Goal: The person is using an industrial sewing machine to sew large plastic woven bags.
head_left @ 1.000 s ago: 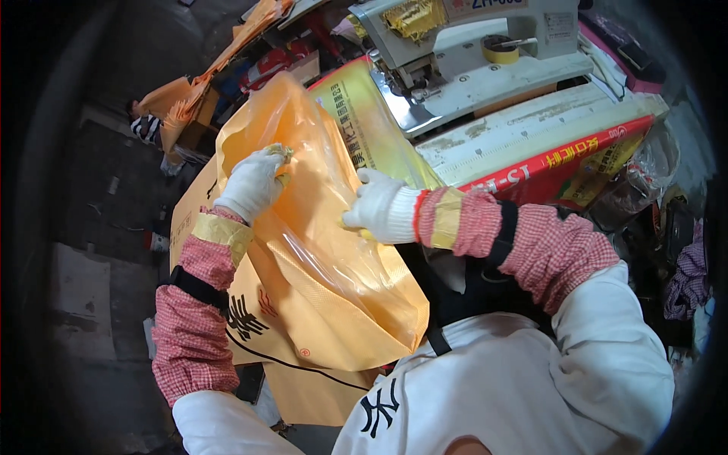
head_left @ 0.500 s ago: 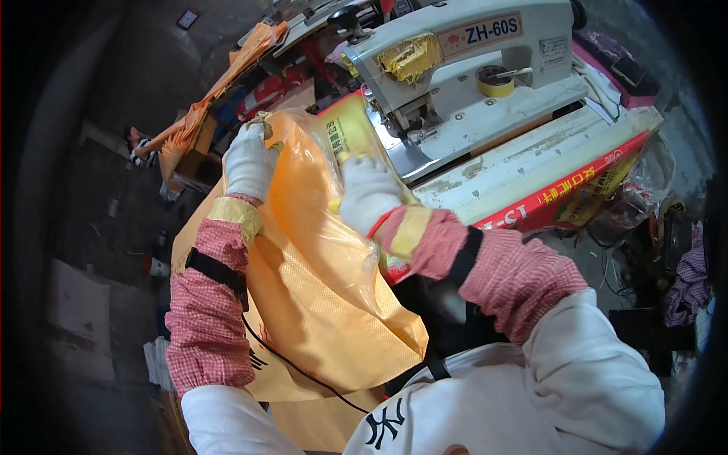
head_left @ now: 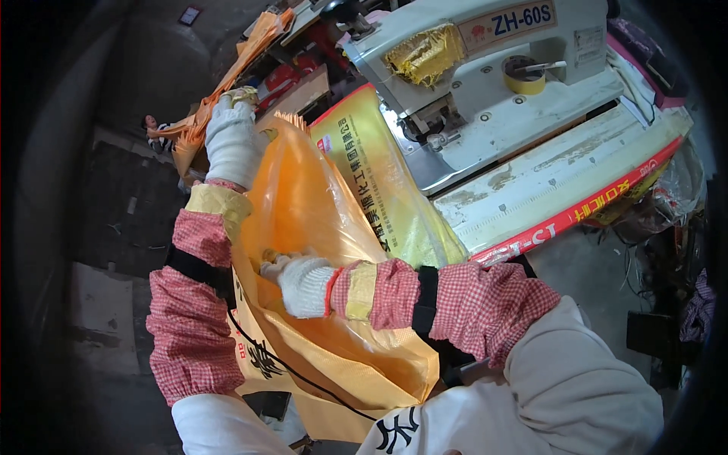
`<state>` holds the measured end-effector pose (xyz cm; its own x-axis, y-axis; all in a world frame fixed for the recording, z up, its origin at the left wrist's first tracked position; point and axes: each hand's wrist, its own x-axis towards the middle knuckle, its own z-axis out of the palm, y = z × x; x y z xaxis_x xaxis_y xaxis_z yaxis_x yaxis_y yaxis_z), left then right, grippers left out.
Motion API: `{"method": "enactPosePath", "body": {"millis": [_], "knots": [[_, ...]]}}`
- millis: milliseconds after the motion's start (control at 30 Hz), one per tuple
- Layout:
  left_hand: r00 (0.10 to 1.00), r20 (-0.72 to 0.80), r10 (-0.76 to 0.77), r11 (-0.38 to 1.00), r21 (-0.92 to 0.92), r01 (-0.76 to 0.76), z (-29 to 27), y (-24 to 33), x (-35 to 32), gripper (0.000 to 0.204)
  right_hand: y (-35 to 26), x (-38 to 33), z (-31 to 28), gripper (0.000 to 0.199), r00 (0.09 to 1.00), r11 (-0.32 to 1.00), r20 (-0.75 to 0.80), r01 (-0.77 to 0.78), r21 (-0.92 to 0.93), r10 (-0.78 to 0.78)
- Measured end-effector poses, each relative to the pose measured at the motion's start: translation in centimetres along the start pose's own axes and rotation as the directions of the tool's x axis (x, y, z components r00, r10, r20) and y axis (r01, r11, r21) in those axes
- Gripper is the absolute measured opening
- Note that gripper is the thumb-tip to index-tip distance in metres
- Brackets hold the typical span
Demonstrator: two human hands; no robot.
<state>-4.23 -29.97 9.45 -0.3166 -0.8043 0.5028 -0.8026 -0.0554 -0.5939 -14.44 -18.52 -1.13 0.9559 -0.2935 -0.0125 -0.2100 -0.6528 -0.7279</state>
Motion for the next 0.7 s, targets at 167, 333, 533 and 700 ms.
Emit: {"method": "enactPosePath", "body": {"millis": [167,333,533,700], "knots": [[0.943,0.327,-0.069,0.992,-0.074,0.099,0.2,-1.1,0.9,0.051,0.6,-0.7,1.0,0.064,0.995,0.995,-0.087,0.059,0.08,-0.052],[0.897,0.43,0.105,0.795,-0.578,0.184,0.5,0.3,0.9,0.026,0.3,-0.9,0.9,0.071,0.965,0.989,-0.238,0.133,0.07,-0.113],[0.298,0.93,0.217,0.851,-0.329,0.408,0.0,0.2,-1.8,0.008,0.9,-1.2,1.4,0.061,0.998,0.998,0.035,0.058,0.036,-0.059],[0.916,0.401,0.01,0.972,0.211,-0.103,1.8,-3.1,-1.2,0.012,2.2,0.6,3.2,0.053,0.989,0.996,0.148,0.04,-0.085,-0.028]]}}
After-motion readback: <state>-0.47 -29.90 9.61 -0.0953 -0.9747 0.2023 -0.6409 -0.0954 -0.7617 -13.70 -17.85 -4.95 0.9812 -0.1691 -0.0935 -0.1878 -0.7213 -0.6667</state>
